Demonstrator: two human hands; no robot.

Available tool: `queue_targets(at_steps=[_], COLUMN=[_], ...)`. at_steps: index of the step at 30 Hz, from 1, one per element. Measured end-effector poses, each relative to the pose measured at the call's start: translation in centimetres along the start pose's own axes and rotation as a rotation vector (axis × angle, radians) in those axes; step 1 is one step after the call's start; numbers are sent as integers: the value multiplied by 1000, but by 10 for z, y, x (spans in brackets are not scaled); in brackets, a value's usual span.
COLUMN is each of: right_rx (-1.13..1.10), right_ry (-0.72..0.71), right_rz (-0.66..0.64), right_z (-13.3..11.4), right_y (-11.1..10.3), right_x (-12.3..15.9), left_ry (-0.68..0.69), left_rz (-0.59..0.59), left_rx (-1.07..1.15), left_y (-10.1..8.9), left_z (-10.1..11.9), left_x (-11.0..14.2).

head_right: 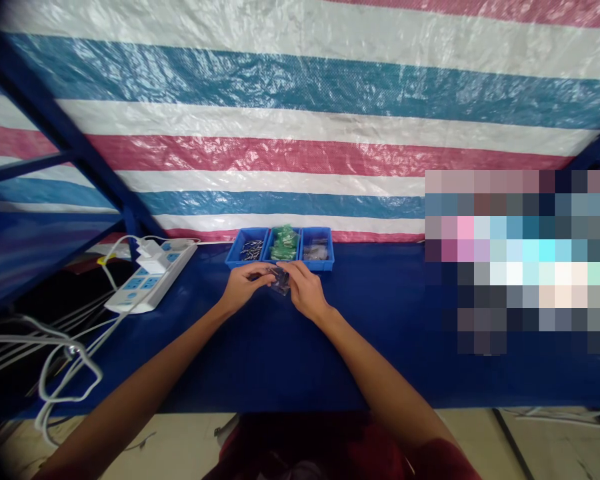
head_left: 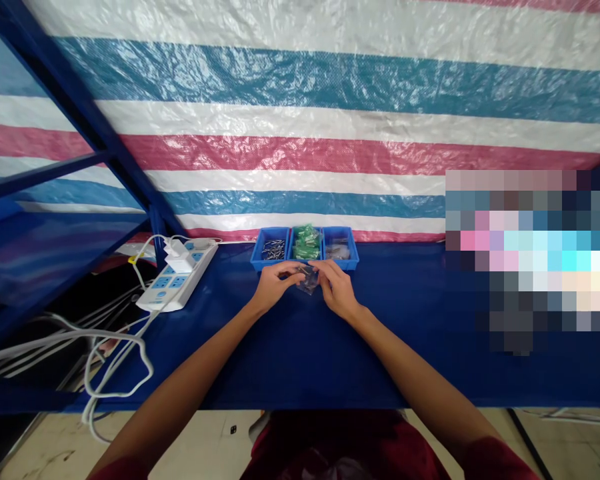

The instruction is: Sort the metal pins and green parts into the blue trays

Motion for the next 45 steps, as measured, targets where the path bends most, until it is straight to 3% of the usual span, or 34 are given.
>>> queue_targets(at_steps=[7,16,22,29,36,39,45], right_rx=[62,34,36,40,11,7,11], right_ry=[23,66,72,19,55,80,117], right_rz=[11,2,19,-19,42,38,2], right_z=[4,2,4,4,7,8,4], right_y=[4,1,-1,4,2,1,0], right_x=[2,-1,1,2,0,0,0], left_ry=[-93,96,-58,-95,65,53,-59], left_rz=[-103,-46,-68,-124,-59,-75,-64], left_rx=[192,-134,113,276,-45,-105,117], left_y=[1,0,1,0,-3,0,3], left_z=[-1,6,0,1,9,7,0], left_x=[-1,-1,-1,-2,-3,-1,0])
Point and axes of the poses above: each hand's wrist, its own x-axis away from the middle knuckle, its own y-axis out of the palm, z = x × y, the point moved 3 cm from there along -x, towards the middle knuckle, and after that the axes turned 8 degrees about -z, right-handed, at the moved point
